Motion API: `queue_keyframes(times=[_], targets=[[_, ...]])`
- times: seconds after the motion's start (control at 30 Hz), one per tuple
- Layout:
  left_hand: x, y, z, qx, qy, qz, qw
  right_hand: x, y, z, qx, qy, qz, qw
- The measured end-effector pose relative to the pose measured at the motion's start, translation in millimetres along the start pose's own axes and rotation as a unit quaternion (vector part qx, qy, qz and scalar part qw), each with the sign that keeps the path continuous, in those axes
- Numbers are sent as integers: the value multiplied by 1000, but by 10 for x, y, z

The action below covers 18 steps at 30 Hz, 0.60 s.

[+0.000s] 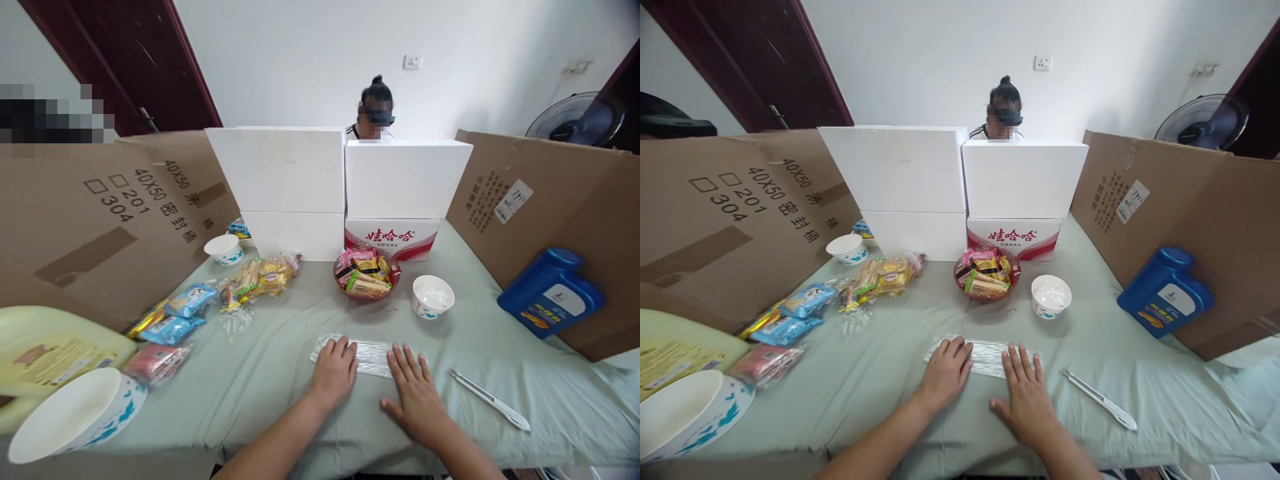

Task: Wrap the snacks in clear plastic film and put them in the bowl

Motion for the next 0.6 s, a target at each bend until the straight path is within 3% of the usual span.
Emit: queue_keyframes(times=[0.17,0.27,0.43,0.53,0.6], targets=[[5,67,-6,-1,-37,-16,999,618,-32,12,46,119,34,991],[-25,209,-92,28,-66,-44,996,879,-98,50,56,143,66,986],[-42,373,-265,69,-115,-84,987,986,1,219,53,167,76,982],[12,415,-303,86,-149,-135,976,999,-29,408,55,214,150,964],[75,445,-286,97,-173,-176,964,993,-120,540,26,210,211,954]])
Point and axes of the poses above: each hand's wrist, its own x-axis away from the middle knuckle, its own z-axis out of the back of the hand, y = z × x, the point moved 7 cm from there along -x, towards the middle knuckle, and after that the axes turned 11 degrees about x, right-handed, at the moved point
